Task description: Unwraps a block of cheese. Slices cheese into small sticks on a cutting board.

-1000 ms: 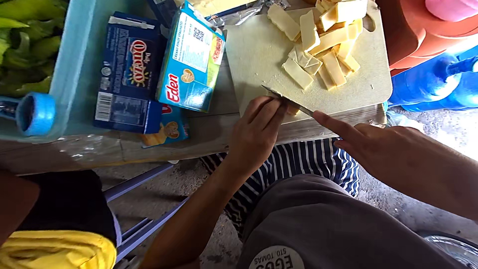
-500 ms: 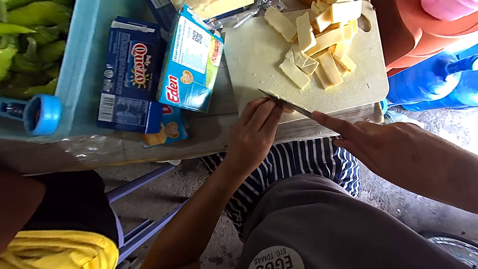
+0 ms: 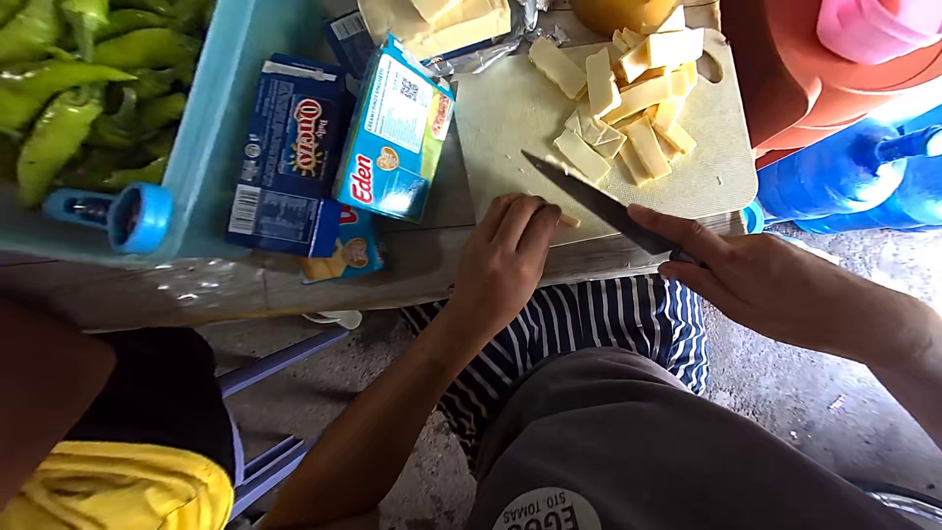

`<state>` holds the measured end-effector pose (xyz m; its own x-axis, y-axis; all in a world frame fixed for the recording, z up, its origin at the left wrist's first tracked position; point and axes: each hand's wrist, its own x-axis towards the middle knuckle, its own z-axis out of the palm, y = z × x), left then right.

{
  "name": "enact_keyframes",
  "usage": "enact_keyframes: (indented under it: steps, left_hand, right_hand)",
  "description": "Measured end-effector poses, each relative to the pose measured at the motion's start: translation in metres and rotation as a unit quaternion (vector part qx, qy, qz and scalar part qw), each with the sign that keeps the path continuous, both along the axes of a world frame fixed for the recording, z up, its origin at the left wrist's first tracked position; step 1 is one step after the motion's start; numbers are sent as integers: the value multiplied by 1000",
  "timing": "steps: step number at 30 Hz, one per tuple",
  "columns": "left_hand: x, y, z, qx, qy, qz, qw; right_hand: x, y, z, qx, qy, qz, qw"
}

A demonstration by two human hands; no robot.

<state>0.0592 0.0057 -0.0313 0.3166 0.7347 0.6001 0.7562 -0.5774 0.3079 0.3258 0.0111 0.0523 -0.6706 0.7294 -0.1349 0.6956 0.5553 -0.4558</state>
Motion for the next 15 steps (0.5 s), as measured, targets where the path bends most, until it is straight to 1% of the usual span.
enact_keyframes:
  steps: [3,5,7,8,9,10,11,12,13,14,15]
  left_hand:
    - [-6,6,10,-44,79,-40,995]
    - [-9,12,15,-50,130,-57,989]
    - [-11,16,22,-54,156,-66,984]
    - [-10,17,25,-75,142,-69,985]
    - [-9,19,29,-113,99,-74,986]
    - [-7,20,32,-164,17,-80,983]
    - [-6,22,34,-223,-94,-87,966]
    - [-3,23,34,-280,-231,-97,927]
    - [2,23,37,-334,-378,-108,857]
    - [10,21,42,-376,-506,-106,769]
    - [18,19,46,-402,-599,-99,686]
  right_hand:
    - [6,-7,6,120,-3,16,993]
    - [10,-10,14,161,-15,25,986]
    - [13,-12,17,197,-7,34,980]
    - [14,-13,17,208,8,37,977]
    - [15,-14,17,211,29,39,976]
    - [16,-14,17,200,56,40,977]
    - [17,-15,16,172,86,39,981]
    - [17,-16,12,127,122,34,984]
    - [18,-17,9,51,164,27,985]
    - [18,-17,4,-48,208,18,977]
    - [17,-17,-2,-148,251,11,957]
